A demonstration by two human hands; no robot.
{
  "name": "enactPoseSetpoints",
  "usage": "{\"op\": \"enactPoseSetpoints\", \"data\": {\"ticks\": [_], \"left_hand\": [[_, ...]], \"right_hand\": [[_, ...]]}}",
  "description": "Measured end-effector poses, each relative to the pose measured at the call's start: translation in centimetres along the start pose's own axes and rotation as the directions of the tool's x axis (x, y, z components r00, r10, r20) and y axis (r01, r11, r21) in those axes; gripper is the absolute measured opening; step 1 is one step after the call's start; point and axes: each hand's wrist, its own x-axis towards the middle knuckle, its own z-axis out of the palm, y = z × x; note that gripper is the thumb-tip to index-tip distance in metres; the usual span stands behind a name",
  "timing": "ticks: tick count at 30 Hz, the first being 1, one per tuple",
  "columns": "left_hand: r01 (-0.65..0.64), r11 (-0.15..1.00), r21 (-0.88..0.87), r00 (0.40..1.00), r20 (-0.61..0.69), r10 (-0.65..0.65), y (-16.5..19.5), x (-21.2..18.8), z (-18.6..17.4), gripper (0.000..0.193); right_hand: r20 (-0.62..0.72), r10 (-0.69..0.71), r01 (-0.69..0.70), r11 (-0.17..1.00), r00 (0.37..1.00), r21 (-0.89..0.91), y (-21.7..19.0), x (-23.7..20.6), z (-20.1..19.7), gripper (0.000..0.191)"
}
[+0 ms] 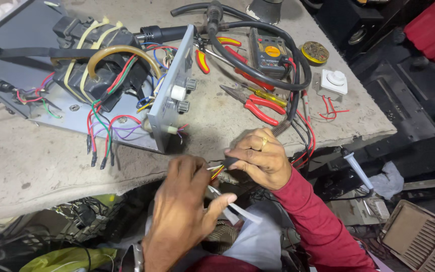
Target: The person strips insulation from wires on an electronic device using wire strippers, twists the wire ends together, solders the connection with a soldering iron, and wraps the joint with electrical tape while working at a cluttered repair bench.
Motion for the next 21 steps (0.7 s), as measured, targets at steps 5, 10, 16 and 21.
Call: {"op": "enactPoseSetpoints", "data": {"ticks": [5,10,16,21], "left_hand": [[-0.140,0.949,-0.282,0.978,-0.187,0.089,-1.1,-1.0,0.8,0.016],[-0.023,0.145,-0.989,0.992,-0.041,-0.116,-3.4,-2.4,2.9,0.025],[0.033,0.397,-0.917,0.936,-0.111,-0.334,-6.3,-5.6,-1.3,0.034],[0.072,0.924,-0.376,0.888,-0.398,-0.231,-3.2,-5.8,-5.8,0.073]], "right_hand": [[-0.005,-0.017,0.017,0.999,1.000,0.035,0.1,0.0,0.1,0.030],[0.018,-0.012,0.011,1.000,1.000,0.015,0.2,0.2,0.5,0.030],[0.050,0.008,-0.006,0.999,0.999,-0.041,-0.2,0.8,0.8,0.032],[0.093,0.062,-0.053,0.994,0.994,-0.097,-1.0,1.2,1.0,0.033]]}}
